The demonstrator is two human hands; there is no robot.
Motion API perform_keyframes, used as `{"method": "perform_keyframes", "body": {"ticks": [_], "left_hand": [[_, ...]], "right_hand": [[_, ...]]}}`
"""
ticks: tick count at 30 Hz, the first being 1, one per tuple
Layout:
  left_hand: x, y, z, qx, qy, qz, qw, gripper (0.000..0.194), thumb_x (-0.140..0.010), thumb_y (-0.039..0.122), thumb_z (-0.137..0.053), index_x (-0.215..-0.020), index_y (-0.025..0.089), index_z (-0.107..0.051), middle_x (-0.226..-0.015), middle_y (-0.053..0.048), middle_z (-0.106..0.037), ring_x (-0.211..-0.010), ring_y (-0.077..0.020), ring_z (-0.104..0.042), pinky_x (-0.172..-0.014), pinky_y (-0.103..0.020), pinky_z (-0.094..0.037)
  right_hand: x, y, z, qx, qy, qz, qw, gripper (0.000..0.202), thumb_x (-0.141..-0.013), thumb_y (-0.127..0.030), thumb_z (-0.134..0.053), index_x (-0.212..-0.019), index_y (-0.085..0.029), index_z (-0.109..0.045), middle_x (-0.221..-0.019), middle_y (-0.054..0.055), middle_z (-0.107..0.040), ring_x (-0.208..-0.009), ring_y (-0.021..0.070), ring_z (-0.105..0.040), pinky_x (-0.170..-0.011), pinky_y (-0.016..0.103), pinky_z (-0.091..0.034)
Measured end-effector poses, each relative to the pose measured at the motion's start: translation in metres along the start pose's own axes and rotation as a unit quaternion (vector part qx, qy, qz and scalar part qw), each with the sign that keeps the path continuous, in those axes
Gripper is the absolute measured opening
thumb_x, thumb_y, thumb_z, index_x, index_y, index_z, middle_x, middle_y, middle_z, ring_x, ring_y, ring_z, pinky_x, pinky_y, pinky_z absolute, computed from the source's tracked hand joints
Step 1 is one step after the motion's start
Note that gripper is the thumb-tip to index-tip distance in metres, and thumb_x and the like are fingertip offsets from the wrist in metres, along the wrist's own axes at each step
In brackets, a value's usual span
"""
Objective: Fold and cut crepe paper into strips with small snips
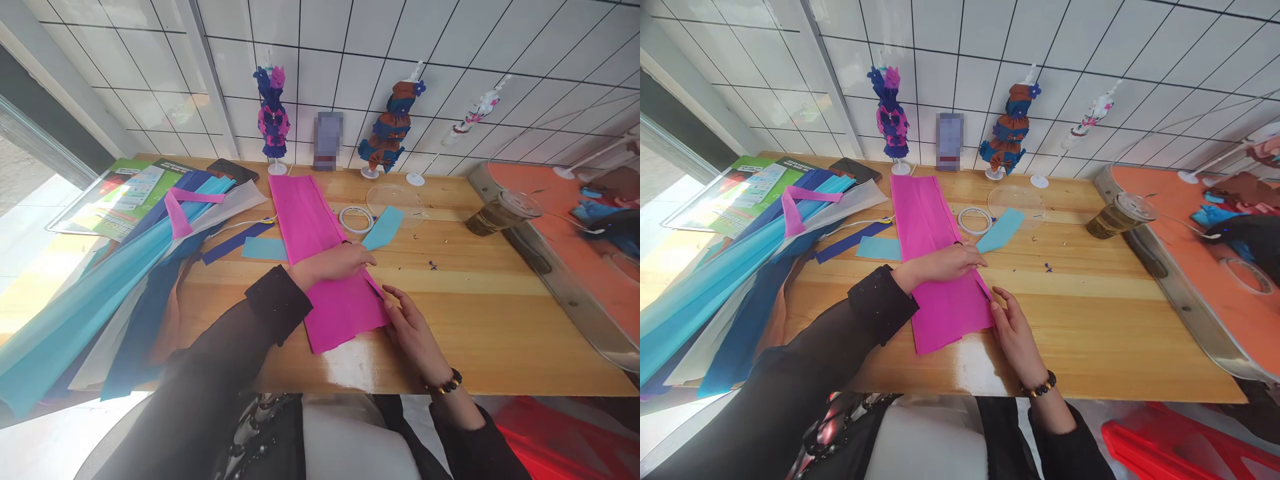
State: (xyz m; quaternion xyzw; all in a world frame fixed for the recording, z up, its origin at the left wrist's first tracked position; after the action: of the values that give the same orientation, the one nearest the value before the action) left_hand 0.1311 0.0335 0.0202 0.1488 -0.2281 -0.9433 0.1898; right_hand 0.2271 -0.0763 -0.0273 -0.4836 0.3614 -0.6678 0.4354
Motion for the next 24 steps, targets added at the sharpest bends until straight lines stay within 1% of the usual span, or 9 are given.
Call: {"method": "perform_keyframes", "body": {"ticks": [6,13,20,24], "left_hand": [[0.0006,-0.0032,0.0012,-0.003,0.004,0.007,1.000,0.031,-0.091,0.017,-0.032,-0.105,0.019,-0.059,-0.096,-0.005,-0.061,-0.091,-0.0163,-0.051,-0.080,-0.027,-0.034],[0.0014,-0.0030,0.0041,0.023,0.019,0.006,1.000,0.031,-0.091,0.017,-0.032,-0.107,0.019,-0.058,-0.101,-0.005,-0.061,-0.095,-0.0170,-0.050,-0.080,-0.028,-0.035],[0.0026,-0.0049,0.0043,0.048,0.019,0.012,0.999,0.032,-0.091,0.016,-0.032,-0.110,0.018,-0.057,-0.102,-0.006,-0.061,-0.098,-0.0165,-0.050,-0.082,-0.028,-0.036],[0.0017,-0.0062,0.0041,0.057,0.027,0.003,0.998,0.031,-0.090,0.014,-0.034,-0.109,0.018,-0.058,-0.103,-0.006,-0.060,-0.098,-0.0162,-0.050,-0.083,-0.028,-0.037]], "right_hand": [[0.0011,-0.0033,0.0003,-0.005,0.012,0.009,1.000,0.052,-0.078,-0.055,-0.049,-0.119,-0.022,-0.043,-0.057,-0.007,-0.038,-0.047,0.0088,-0.030,-0.043,0.022,-0.025],[0.0016,-0.0069,0.0004,0.004,0.018,0.017,1.000,0.050,-0.078,-0.053,-0.048,-0.117,-0.021,-0.045,-0.054,-0.007,-0.035,-0.045,0.0083,-0.029,-0.041,0.021,-0.025],[0.0007,-0.0055,0.0031,0.022,0.024,0.024,0.999,0.047,-0.080,-0.052,-0.047,-0.116,-0.023,-0.045,-0.055,-0.007,-0.037,-0.046,0.0092,-0.031,-0.043,0.022,-0.026],[0.0017,-0.0058,0.0023,0.015,0.020,0.025,0.999,0.047,-0.080,-0.052,-0.047,-0.117,-0.023,-0.044,-0.055,-0.007,-0.037,-0.046,0.0095,-0.031,-0.043,0.023,-0.026]]}}
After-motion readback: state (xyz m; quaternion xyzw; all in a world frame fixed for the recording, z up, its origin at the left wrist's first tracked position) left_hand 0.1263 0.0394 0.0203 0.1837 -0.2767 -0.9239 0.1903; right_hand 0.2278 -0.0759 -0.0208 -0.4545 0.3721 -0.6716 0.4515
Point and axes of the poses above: each hand's wrist, its own x-axis away from the middle knuckle, its own z-axis out of the back of the hand, y = z × x, the point moved 8 cm from there along -x, towards the middle knuckle
